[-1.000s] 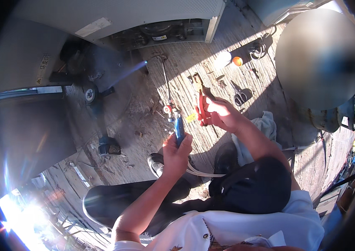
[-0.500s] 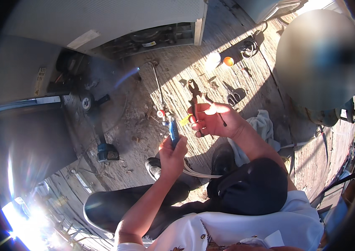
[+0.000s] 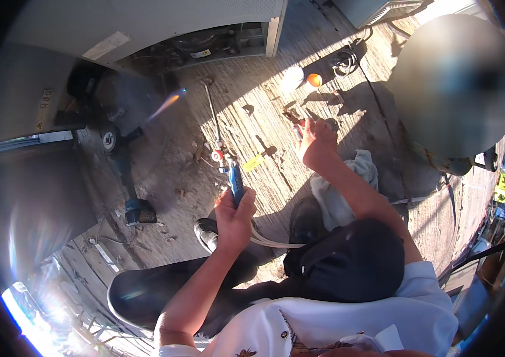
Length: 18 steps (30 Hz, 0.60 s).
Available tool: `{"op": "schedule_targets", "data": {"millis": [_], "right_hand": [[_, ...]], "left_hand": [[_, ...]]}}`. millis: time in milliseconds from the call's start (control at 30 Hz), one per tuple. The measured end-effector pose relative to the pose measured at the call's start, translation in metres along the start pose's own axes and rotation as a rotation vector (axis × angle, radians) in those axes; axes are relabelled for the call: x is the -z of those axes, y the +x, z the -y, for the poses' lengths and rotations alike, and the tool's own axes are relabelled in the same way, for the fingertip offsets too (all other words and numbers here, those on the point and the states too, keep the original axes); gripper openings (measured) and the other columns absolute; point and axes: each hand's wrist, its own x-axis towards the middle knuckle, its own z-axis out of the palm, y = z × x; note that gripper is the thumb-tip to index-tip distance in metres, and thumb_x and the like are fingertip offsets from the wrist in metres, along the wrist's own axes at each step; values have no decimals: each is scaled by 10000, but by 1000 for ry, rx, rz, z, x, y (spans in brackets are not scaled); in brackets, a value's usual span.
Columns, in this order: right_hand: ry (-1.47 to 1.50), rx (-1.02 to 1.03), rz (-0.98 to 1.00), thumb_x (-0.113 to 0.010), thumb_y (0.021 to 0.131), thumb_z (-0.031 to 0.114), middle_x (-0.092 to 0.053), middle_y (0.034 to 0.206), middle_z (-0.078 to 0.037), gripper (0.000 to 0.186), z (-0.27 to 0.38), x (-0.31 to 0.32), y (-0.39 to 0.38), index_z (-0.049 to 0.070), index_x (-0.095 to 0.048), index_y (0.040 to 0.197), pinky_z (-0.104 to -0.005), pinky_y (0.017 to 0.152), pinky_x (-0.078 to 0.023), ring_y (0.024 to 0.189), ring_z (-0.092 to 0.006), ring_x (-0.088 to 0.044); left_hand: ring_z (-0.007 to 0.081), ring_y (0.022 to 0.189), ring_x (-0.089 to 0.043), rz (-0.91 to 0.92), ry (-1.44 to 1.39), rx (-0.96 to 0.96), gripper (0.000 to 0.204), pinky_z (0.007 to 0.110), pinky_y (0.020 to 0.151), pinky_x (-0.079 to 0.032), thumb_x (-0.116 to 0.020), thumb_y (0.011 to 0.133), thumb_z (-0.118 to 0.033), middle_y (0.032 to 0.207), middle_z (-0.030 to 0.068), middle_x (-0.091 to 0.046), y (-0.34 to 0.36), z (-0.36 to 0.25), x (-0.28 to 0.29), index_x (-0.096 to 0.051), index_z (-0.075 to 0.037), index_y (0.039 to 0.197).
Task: The person applies flux to a pipe, then uses a blowtorch to heat and solder a joint on an appliance. They repeatedly apply heat and solder to the connection point while seated on the floor.
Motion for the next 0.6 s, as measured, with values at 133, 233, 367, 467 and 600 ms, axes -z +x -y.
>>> {"op": "schedule_targets", "data": {"millis": [133,233,367,467,600], "right_hand": [[564,178,25,-632,965,350,-635,1018,-186,404,-18,-18,1,38,-570,1215,-496,821,-543,926,-329,-668],[1446,-111,625,-606,937,222,-649,990,-173,288,-15,7,-10,-3,-567,1112,-472,753,-578,865,-291,-686],[1904,-240,954,-526,955,164,-651,1046,-159,261,-6,48,-31,-10,-543,1149,-448,755,-596,848,-278,-689],[2116,-162,1121,-483,994,184,-655,1082,-160,296,-2,59,-37,7,-532,1227,-448,798,-584,872,-283,-692],[2197,-53,1172,-450,1037,231,-658,1091,-149,301,1,66,-35,38,-547,1245,-441,817,-572,889,-266,-690]], "left_hand": [[44,588,-433,9,32,-8,157,234,534,-329,-670,1003,-165,685,-48,-512,2,0,-2,-612,-26,957],[59,569,-441,-3,53,-6,166,242,528,-334,-676,997,-162,670,-31,-514,3,4,-2,-611,-13,962],[20,628,-435,37,117,8,191,221,553,-335,-661,1009,-203,712,-65,-521,3,4,-3,-604,-42,923],[22,624,-439,26,137,8,193,222,548,-337,-658,1007,-199,709,-61,-526,3,2,-4,-601,-37,918],[22,618,-437,23,150,15,200,224,543,-338,-661,1005,-202,704,-59,-526,2,1,-5,-599,-34,914]]}}
